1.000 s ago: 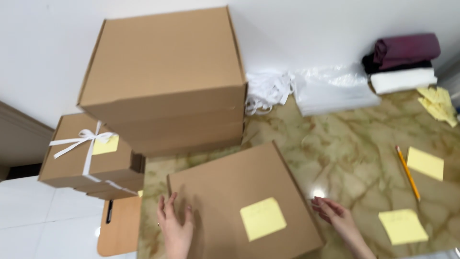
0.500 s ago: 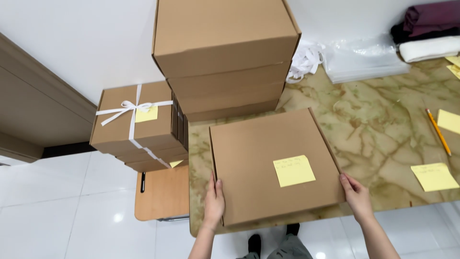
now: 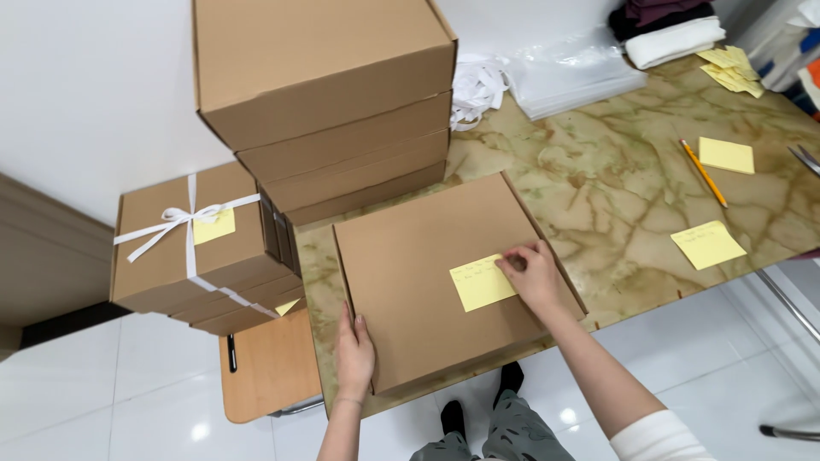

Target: Packing items into plastic bags and cardboard boxes, then tying them with ribbons

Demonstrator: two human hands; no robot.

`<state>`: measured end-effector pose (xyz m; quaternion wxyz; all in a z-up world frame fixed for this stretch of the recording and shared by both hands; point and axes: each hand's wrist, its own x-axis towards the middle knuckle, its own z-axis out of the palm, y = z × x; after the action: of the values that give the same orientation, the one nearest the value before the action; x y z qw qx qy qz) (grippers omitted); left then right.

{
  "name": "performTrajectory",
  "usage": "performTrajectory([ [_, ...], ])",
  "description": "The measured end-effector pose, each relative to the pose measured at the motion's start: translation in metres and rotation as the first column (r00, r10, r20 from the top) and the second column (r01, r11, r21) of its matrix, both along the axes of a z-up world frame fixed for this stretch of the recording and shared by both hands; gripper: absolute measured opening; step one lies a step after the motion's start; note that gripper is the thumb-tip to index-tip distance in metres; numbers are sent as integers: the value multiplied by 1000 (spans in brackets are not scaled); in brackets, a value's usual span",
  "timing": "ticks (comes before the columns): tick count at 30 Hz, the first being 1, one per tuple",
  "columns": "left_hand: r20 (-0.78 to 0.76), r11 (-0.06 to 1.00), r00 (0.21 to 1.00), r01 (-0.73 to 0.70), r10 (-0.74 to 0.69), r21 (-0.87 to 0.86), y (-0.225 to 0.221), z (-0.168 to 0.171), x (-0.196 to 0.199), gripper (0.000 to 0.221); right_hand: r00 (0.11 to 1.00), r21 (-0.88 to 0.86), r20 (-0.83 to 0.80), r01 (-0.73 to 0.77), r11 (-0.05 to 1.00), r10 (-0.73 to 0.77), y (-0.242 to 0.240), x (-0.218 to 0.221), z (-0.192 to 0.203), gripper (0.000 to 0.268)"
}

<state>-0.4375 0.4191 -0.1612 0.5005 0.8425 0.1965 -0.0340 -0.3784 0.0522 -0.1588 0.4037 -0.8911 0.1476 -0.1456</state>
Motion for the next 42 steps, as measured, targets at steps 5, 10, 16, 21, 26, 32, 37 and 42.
performTrajectory([
  [5, 532, 953, 819, 56, -215, 299, -43, 52, 7, 47, 978, 29, 151, -149, 988, 143, 5, -19, 25, 14],
  [10, 458, 815, 689, 557, -561, 160, -134, 101, 21, 36, 922, 115, 231, -344, 932, 312, -12, -78, 101, 7],
  [16, 284, 627, 591, 778, -755, 47, -263, 133, 31, 14, 995, 324, 101, -46, 945, 14, -144, -114, 85, 10],
  [21, 232, 504, 544, 837, -806, -213, -407, 90, 61, 32, 935, 537, 120, 221, 814, -333, -263, -118, 53, 18],
  [26, 4, 560, 610, 730, -792, -392, -551, -20, 89, 21, 897, 517, -29, 391, 761, -441, -387, -95, 27, 17],
  [32, -180, 729, 736, 545, -653, -415, -636, -80, 103, 23, 906, 446, -204, 423, 789, -370, -473, -47, -32, 24],
  [37, -372, 828, 740, 508, -561, -237, -647, -61, 113, 25, 890, 405, -347, 426, 809, -295, -499, -23, -53, 38],
  [42, -292, 828, 782, 556, -550, -72, -652, -32, 120, 15, 858, 220, -426, 404, 888, -286, -499, -11, -47, 14],
])
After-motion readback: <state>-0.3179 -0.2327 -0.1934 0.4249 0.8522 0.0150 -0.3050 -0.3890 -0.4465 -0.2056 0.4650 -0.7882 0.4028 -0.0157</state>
